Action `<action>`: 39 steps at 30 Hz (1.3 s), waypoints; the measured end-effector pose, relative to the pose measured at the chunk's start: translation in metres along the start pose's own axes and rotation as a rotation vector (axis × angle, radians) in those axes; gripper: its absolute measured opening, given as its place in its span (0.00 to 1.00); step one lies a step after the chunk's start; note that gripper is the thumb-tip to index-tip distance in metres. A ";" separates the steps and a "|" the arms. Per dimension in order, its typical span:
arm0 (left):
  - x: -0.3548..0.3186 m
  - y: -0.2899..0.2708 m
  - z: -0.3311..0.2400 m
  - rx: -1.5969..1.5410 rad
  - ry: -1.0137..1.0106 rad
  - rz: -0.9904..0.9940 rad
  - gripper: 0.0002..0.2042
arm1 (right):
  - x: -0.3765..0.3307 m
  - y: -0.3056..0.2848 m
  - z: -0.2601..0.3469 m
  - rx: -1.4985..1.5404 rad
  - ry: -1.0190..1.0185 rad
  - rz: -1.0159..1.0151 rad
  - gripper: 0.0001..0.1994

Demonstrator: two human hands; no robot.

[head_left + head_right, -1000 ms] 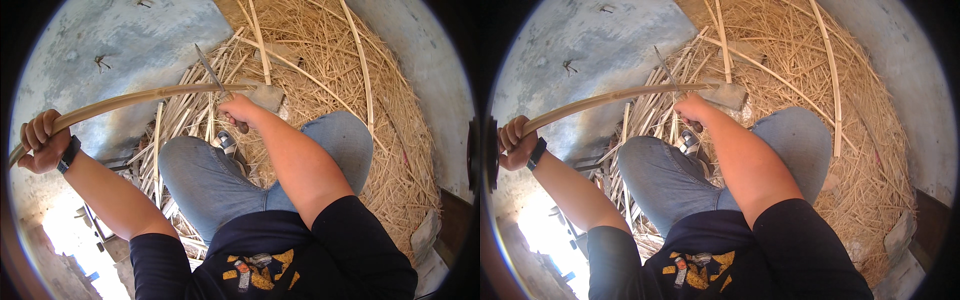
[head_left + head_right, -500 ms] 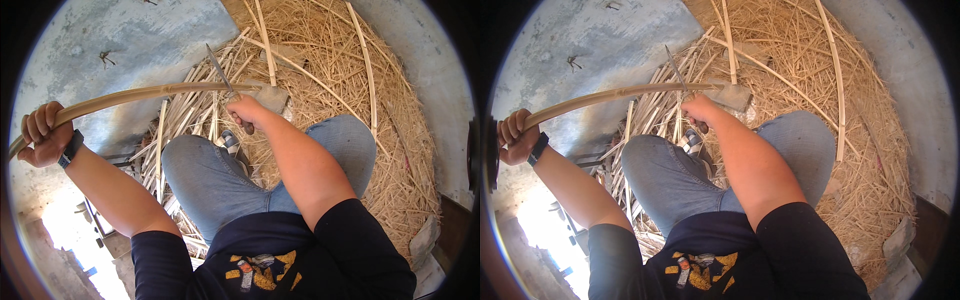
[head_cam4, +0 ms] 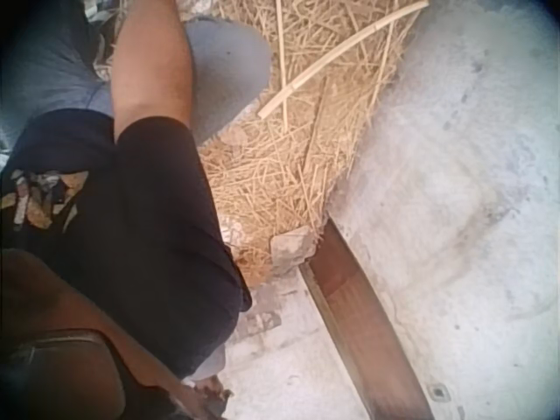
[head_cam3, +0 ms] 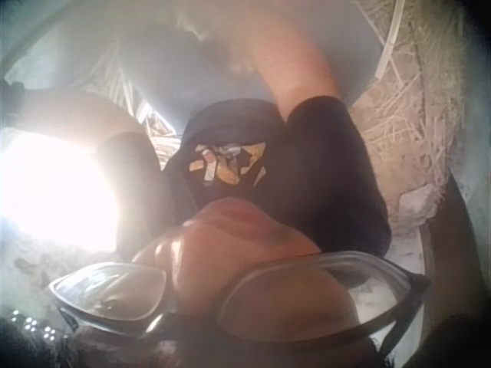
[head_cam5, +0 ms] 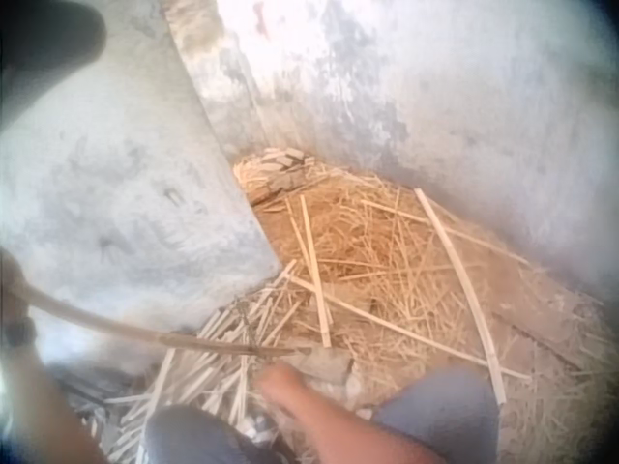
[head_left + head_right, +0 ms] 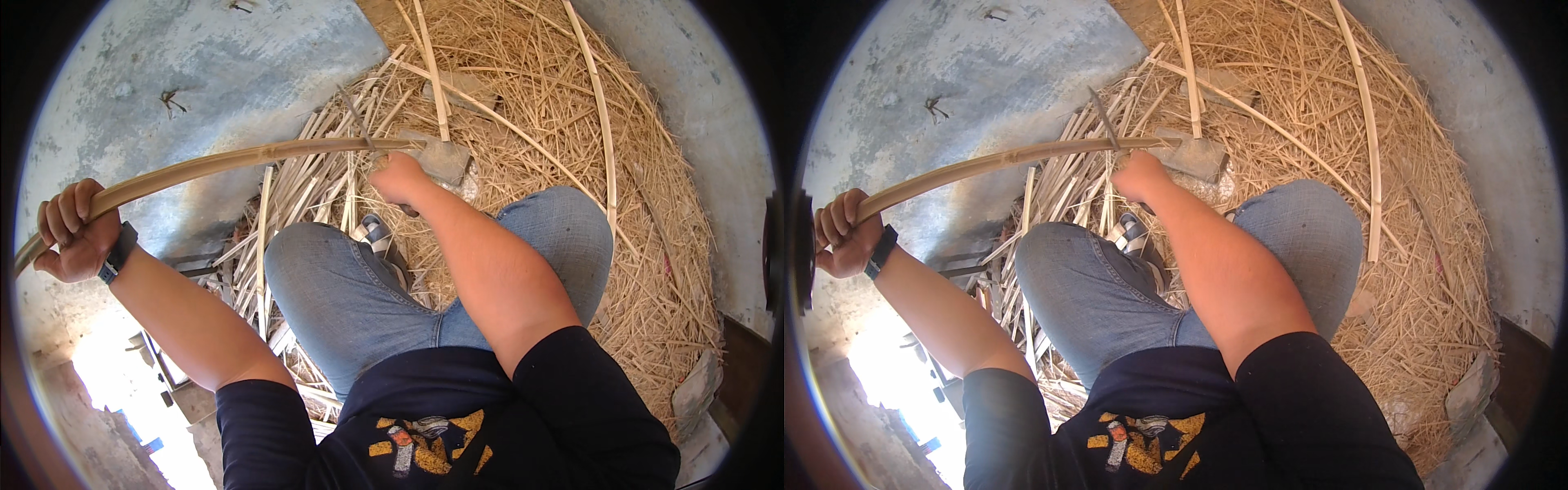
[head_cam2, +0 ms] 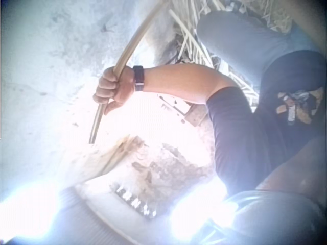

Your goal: The person sits on a straw-covered floor and uses a machete to split long bamboo poles into thin strips. They hold the bamboo with one hand and repeatedly strike it with the machete to separate the fibers, accumulating a pile of split bamboo strips.

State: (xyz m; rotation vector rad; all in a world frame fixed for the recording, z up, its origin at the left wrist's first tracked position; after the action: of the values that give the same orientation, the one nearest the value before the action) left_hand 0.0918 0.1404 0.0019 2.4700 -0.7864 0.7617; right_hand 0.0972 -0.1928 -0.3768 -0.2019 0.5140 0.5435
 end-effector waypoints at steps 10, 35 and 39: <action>0.001 0.016 0.012 0.077 0.111 -0.109 0.20 | 0.019 0.000 -0.056 0.390 0.182 0.133 0.22; -0.023 0.007 0.009 0.435 0.232 -0.556 0.37 | 0.011 0.007 -0.025 -0.123 0.035 0.015 0.24; -0.028 0.020 0.013 0.564 0.278 -0.666 0.36 | -0.007 0.018 0.002 -0.164 -0.152 0.111 0.21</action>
State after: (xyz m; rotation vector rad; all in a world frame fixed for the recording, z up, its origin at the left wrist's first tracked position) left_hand 0.0649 0.1294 -0.0210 2.7348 0.4080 1.1188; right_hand 0.0829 -0.1798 -0.3719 -0.2869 0.3345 0.7041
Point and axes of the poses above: each hand's wrist, its own x-axis towards the middle knuckle, its own y-axis out of the palm, z = x × y, the point moved 2 cm from there along x, towards the middle knuckle, and after that the axes turned 13 degrees about z, right-handed, at the moved point
